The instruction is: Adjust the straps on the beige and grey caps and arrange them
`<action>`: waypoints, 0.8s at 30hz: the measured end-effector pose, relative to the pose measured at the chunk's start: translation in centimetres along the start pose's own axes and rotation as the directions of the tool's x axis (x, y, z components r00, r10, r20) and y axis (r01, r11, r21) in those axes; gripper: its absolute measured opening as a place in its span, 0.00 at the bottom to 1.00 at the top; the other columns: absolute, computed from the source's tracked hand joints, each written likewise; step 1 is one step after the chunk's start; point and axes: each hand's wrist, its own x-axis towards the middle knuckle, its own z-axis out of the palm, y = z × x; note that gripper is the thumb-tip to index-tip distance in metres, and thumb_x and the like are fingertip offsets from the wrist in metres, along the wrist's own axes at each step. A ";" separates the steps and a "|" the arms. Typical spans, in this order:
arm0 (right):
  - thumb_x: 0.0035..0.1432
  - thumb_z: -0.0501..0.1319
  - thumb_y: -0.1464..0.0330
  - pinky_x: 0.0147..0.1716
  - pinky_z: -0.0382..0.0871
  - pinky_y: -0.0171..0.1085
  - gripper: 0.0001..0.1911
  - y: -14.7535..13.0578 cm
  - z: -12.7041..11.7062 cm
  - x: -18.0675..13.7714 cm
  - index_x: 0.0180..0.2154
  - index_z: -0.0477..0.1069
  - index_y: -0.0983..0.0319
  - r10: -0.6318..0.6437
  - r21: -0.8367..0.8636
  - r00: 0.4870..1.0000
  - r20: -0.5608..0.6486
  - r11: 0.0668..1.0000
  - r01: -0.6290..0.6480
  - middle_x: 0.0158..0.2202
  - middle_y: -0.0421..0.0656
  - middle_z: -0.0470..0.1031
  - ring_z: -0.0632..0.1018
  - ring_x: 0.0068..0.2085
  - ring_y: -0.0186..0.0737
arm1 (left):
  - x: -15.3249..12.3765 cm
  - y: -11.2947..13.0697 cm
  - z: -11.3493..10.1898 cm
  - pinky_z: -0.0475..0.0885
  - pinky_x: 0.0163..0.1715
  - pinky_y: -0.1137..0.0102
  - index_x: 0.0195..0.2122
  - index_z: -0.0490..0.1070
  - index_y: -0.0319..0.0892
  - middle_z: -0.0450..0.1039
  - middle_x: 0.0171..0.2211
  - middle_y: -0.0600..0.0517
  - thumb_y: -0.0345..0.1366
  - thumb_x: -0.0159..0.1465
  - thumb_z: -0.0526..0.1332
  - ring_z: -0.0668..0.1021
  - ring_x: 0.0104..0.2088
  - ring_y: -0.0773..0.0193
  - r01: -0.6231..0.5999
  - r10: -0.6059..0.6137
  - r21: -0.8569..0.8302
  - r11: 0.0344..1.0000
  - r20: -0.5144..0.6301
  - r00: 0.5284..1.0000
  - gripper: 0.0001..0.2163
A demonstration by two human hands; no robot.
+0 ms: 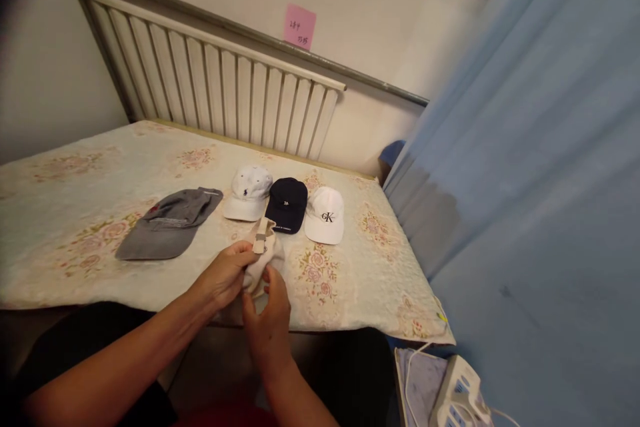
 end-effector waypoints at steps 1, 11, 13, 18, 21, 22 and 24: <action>0.51 0.61 0.70 0.45 0.72 0.46 0.30 0.0 0.1 0.0 0.57 0.60 0.58 -0.016 -0.014 1.000 0.002 1.000 0.016 0.53 0.50 0.71 0.74 0.49 0.48 | -0.2 0.1 0.5 0.59 0.16 0.74 0.25 0.58 0.43 0.63 0.16 0.60 0.31 0.47 0.61 0.66 0.15 0.70 -0.001 0.001 -0.036 0.999 0.016 1.000 0.09; 0.57 0.50 0.75 0.52 0.67 0.50 0.28 0.7 -0.5 1.6 0.59 0.56 0.61 -0.099 -0.092 0.994 -0.045 0.991 0.095 0.55 0.53 0.69 0.71 0.55 0.48 | -1.6 2.2 2.3 0.69 0.36 0.72 0.38 0.68 0.41 0.73 0.34 0.53 0.27 0.47 0.65 0.76 0.35 0.65 -0.012 0.065 -0.181 0.983 0.291 0.955 0.15; 0.56 0.50 0.76 0.51 0.68 0.49 0.28 0.2 -1.1 2.1 0.59 0.56 0.60 -0.103 -0.072 0.994 -0.037 0.992 0.100 0.55 0.51 0.69 0.72 0.54 0.47 | -1.6 2.6 2.2 0.70 0.37 0.70 0.39 0.69 0.41 0.74 0.34 0.52 0.27 0.47 0.65 0.76 0.36 0.64 0.002 0.062 -0.204 0.979 0.305 0.950 0.17; 0.56 0.52 0.75 0.50 0.68 0.50 0.25 -1.6 -1.9 1.8 0.56 0.59 0.59 -0.152 -0.093 0.982 -0.117 0.986 0.141 0.52 0.51 0.70 0.72 0.52 0.48 | -1.3 3.7 2.4 0.70 0.35 0.69 0.35 0.70 0.39 0.75 0.32 0.52 0.26 0.46 0.66 0.76 0.32 0.64 -0.026 0.090 -0.252 0.967 0.243 0.966 0.14; 0.56 0.53 0.76 0.46 0.69 0.48 0.20 -3.1 -1.8 0.2 0.51 0.63 0.58 -0.265 -0.074 0.941 -0.210 0.964 0.255 0.45 0.49 0.73 0.74 0.46 0.46 | -1.0 3.9 2.7 0.70 0.35 0.72 0.33 0.69 0.39 0.74 0.31 0.53 0.24 0.45 0.66 0.76 0.32 0.65 -0.105 0.150 -0.278 0.955 0.148 0.977 0.14; 0.56 0.53 0.76 0.43 0.71 0.45 0.19 -3.5 -1.7 -0.5 0.49 0.65 0.58 -0.298 -0.038 0.934 -0.195 0.954 0.296 0.41 0.47 0.74 0.76 0.42 0.44 | -0.9 4.0 2.8 0.70 0.34 0.73 0.32 0.69 0.39 0.73 0.30 0.54 0.23 0.44 0.66 0.75 0.32 0.66 -0.122 0.160 -0.276 0.954 0.121 0.980 0.14; 0.54 0.53 0.77 0.35 0.72 0.39 0.16 -4.2 -1.2 -1.6 0.43 0.67 0.58 -0.299 0.071 0.953 -0.052 0.951 0.302 0.35 0.44 0.75 0.76 0.35 0.40 | -1.0 4.0 3.0 0.69 0.31 0.75 0.32 0.69 0.38 0.72 0.29 0.55 0.24 0.44 0.67 0.74 0.30 0.69 -0.140 0.174 -0.264 0.954 0.110 0.979 0.14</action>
